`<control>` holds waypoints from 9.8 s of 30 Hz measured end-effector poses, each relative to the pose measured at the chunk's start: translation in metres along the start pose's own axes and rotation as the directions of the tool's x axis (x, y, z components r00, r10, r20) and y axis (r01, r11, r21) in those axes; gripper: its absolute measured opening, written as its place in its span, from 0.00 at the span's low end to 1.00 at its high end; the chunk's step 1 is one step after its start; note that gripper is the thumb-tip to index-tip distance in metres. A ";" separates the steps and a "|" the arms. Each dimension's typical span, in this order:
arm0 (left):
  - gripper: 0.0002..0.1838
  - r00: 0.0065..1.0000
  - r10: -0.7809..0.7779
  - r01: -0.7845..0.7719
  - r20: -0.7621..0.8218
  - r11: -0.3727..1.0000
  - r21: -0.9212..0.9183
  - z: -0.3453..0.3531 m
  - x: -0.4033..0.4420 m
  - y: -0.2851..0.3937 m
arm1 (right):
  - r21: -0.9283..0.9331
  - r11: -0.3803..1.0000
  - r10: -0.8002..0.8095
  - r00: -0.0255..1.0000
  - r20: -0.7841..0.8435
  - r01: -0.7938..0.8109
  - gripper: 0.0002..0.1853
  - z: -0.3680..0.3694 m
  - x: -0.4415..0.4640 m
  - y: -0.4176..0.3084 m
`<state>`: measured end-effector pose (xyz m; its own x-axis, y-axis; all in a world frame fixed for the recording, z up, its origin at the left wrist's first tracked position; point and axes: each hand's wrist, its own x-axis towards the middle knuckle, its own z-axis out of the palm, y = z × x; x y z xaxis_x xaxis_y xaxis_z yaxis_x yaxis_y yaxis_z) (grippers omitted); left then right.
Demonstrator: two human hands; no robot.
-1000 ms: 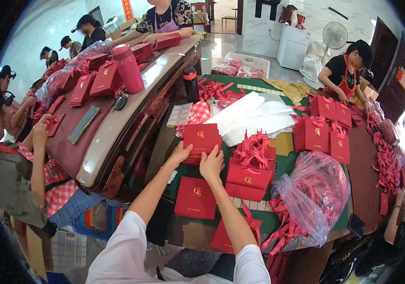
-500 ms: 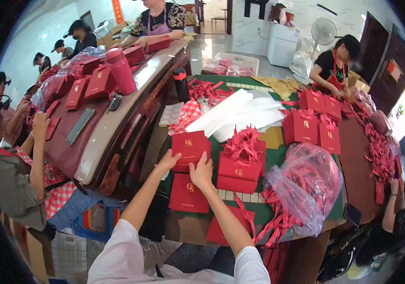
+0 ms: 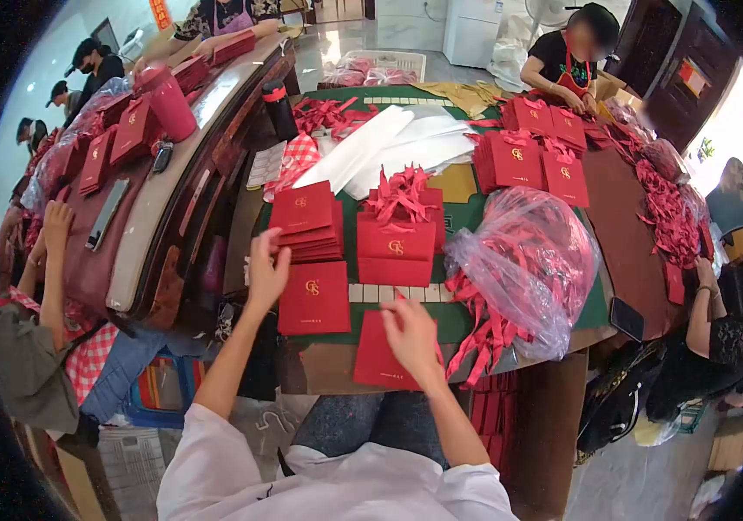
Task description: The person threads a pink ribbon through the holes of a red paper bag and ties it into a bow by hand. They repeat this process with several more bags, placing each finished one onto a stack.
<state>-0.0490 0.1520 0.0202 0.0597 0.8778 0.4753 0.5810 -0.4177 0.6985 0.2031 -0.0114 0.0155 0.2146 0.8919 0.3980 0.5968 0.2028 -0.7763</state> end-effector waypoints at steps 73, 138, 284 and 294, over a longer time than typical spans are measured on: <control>0.07 0.796 0.153 -0.105 0.585 0.988 -0.115 0.059 -0.108 0.101 | -0.132 0.982 0.131 0.990 -0.062 -0.138 0.07 0.007 -0.047 0.005; 0.08 0.816 0.367 -0.235 0.447 0.916 -0.325 0.035 -0.129 0.115 | 0.153 0.823 0.429 0.775 0.464 -0.547 0.12 -0.018 -0.006 0.030; 0.22 0.771 0.100 -0.027 0.629 0.992 -0.124 0.061 -0.131 0.112 | -0.098 0.955 0.275 0.960 -0.050 -0.279 0.04 -0.026 -0.059 -0.008; 0.18 0.848 0.145 -0.112 0.509 0.989 -0.096 0.060 -0.142 0.131 | -0.259 0.946 0.190 0.981 -0.041 -0.194 0.06 -0.021 -0.056 -0.010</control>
<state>0.0671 -0.0139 0.0124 0.5486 0.8032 0.2321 0.4904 -0.5340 0.6888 0.2015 -0.0716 0.0115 0.3552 0.8969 0.2633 0.7235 -0.0855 -0.6850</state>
